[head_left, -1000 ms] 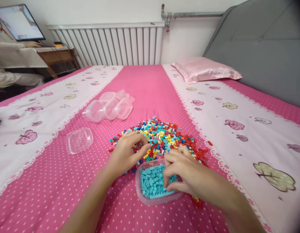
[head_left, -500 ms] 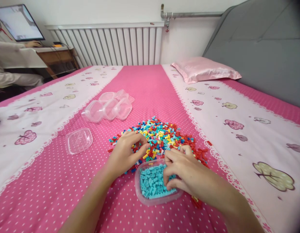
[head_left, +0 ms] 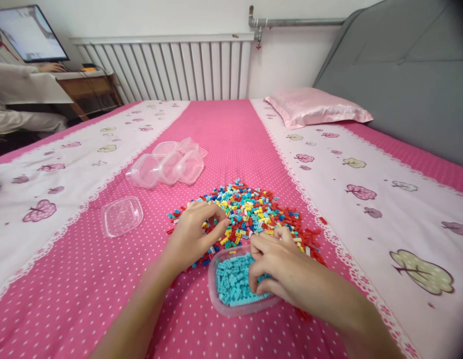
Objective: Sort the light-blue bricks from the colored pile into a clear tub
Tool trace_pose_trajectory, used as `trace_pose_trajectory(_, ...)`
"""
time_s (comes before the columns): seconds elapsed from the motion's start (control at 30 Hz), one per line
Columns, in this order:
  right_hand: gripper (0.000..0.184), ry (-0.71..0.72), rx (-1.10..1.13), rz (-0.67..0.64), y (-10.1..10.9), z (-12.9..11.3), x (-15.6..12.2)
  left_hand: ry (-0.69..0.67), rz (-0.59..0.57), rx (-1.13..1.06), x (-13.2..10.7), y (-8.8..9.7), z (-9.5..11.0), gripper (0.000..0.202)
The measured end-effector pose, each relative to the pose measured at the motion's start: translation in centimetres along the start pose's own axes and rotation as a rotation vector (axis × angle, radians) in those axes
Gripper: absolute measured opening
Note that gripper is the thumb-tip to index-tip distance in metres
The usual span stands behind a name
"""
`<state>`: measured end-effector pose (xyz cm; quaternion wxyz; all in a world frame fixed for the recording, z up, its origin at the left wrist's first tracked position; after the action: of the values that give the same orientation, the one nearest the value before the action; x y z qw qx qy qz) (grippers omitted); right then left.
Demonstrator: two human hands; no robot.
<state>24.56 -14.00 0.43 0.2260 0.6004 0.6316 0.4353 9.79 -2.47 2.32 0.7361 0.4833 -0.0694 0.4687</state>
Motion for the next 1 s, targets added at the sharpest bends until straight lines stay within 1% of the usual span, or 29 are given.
trace_pose_trajectory(0.07,0.023,0.037,0.001,0.026,-0.1,0.1,0.0,0.003,0.001,0.001,0.0,0.0,0.0,0.019)
trace_pose_trajectory(0.13,0.022,0.059,0.001,0.022,-0.2,0.1,0.0,0.003,0.005,0.003,0.0,0.0,-0.1,0.019)
trace_pose_trajectory(0.27,0.02,0.005,0.0,-0.033,-0.1,0.2,0.1,0.01,0.02,0.017,0.0,0.1,-0.1,0.019)
trace_pose_trajectory(0.33,0.018,-0.008,0.016,-0.077,0.0,0.1,0.2,0.044,0.047,0.026,0.1,0.2,-0.3,0.019)
trace_pose_trajectory(0.4,0.018,-0.021,0.021,-0.097,0.1,-0.1,0.3,0.113,0.106,0.023,0.2,0.4,-0.6,0.019)
trace_pose_trajectory(0.47,0.018,-0.046,0.002,-0.103,0.1,-0.1,0.4,0.197,0.188,0.016,0.2,0.8,-1.0,0.02)
trace_pose_trajectory(0.57,0.018,-0.079,-0.019,-0.128,0.0,-0.2,0.4,0.316,0.318,0.005,0.2,1.6,-1.9,0.012)
trace_pose_trajectory(0.63,0.018,-0.071,-0.006,-0.132,0.0,0.0,0.3,0.38,0.356,0.008,0.1,1.8,-2.7,0.015)
trace_pose_trajectory(0.7,0.018,-0.034,0.017,-0.101,0.1,0.3,0.2,0.395,0.323,0.068,0.0,1.7,-3.5,0.019)
trace_pose_trajectory(0.8,0.018,0.005,0.027,-0.012,0.6,0.7,0.3,0.306,0.172,0.252,-0.2,0.9,-4.3,0.015)
trace_pose_trajectory(0.9,0.018,-0.001,0.017,0.052,1.3,0.7,0.7,0.197,0.039,0.387,-0.4,0.1,-4.4,0.014)
trace_pose_trajectory(1.0,0.016,0.023,0.026,0.11,1.8,0.2,1.2,0.151,-0.012,0.459,-0.4,-0.4,-4.1,0.014)
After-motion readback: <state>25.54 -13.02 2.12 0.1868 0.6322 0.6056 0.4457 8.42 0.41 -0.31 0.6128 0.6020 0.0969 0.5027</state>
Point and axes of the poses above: each hand's wrist, its own x-axis towards the middle knuckle, its own y-axis out of the back of the hand, z = x × y, the point moved 4 cm from there along x, towards the middle knuckle, and after that the axes turned 12 degrees about z, right-handed, at the moved point
